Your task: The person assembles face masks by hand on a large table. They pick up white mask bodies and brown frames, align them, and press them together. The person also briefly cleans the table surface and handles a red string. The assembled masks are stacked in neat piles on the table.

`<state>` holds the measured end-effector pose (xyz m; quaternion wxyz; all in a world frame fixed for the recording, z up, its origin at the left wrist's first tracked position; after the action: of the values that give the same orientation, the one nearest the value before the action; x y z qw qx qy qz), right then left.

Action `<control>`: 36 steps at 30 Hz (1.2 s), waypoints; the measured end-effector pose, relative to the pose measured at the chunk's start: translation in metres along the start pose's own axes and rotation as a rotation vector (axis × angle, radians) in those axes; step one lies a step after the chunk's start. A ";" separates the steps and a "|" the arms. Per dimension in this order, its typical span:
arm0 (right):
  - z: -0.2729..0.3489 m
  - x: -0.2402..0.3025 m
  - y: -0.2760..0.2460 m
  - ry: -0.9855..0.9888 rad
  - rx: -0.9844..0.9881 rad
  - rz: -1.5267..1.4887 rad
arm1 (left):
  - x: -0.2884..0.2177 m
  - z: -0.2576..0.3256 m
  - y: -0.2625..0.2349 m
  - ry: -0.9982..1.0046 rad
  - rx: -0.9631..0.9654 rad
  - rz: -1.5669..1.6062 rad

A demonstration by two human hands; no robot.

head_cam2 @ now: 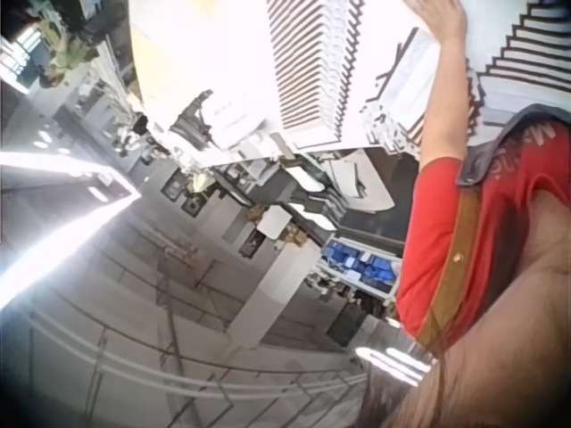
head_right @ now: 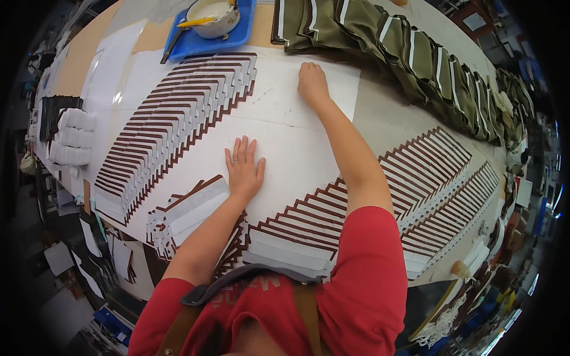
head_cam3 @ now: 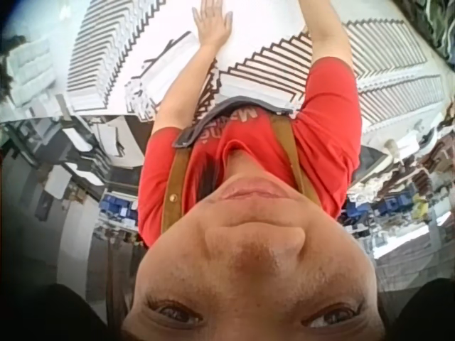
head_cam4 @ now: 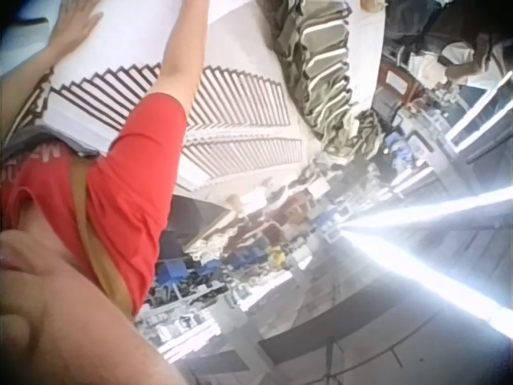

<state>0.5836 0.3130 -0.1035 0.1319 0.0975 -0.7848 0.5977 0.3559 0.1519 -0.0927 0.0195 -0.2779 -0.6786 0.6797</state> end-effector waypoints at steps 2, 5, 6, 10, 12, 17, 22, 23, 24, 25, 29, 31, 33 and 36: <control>-0.004 -0.001 -0.009 0.022 -0.068 -0.038 | 0.000 -0.001 -0.001 0.002 0.002 0.000; -0.010 -0.007 -0.014 0.144 -0.286 -0.308 | -0.003 -0.001 -0.001 0.010 0.008 -0.005; -0.009 -0.006 -0.006 0.190 -0.316 -0.506 | -0.003 0.000 -0.001 0.015 0.004 -0.004; -0.012 0.014 0.007 0.307 -0.343 -1.190 | 0.000 0.000 -0.002 -0.003 0.017 -0.006; -0.021 0.027 0.017 0.332 -0.298 -1.533 | -0.003 -0.001 -0.002 0.016 0.002 -0.002; 0.001 0.089 0.026 0.430 -0.027 -2.029 | -0.002 -0.003 0.000 0.013 0.002 -0.021; 0.104 0.192 -0.012 0.335 0.821 -2.083 | 0.007 0.004 0.015 -0.043 0.177 -0.157; 0.098 0.189 -0.022 0.180 0.724 -1.879 | 0.006 0.002 0.012 -0.032 0.141 -0.129; 0.094 0.186 -0.031 0.035 0.630 -1.670 | 0.004 0.001 0.008 -0.024 0.105 -0.101; 0.091 0.184 -0.039 -0.101 0.539 -1.456 | 0.004 0.001 0.005 -0.020 0.068 -0.074; 0.000 0.077 -0.026 -0.037 -0.088 -0.628 | -0.003 -0.002 -0.003 0.016 0.007 -0.004; -0.016 0.059 -0.002 -0.119 -0.015 -0.285 | -0.003 -0.001 -0.002 0.013 0.012 0.007; -0.031 0.057 0.003 -0.219 -0.036 -0.204 | -0.001 -0.002 -0.002 0.010 0.012 0.008; -0.048 0.057 0.015 -0.267 -0.063 -0.141 | -0.002 -0.001 -0.002 0.007 0.021 0.006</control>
<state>0.5294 0.3632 -0.0868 0.0710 0.2270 -0.8049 0.5437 0.3569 0.1525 -0.0899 0.0228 -0.2823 -0.6703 0.6859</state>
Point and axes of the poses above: each hand's wrist, its own z-axis away from the middle knuckle, its own y-axis out of the palm, x = y × z, the point moved 7 cm from there along -z, towards the middle knuckle, and after that the axes turned 2 degrees about x, right-handed, at the moved point
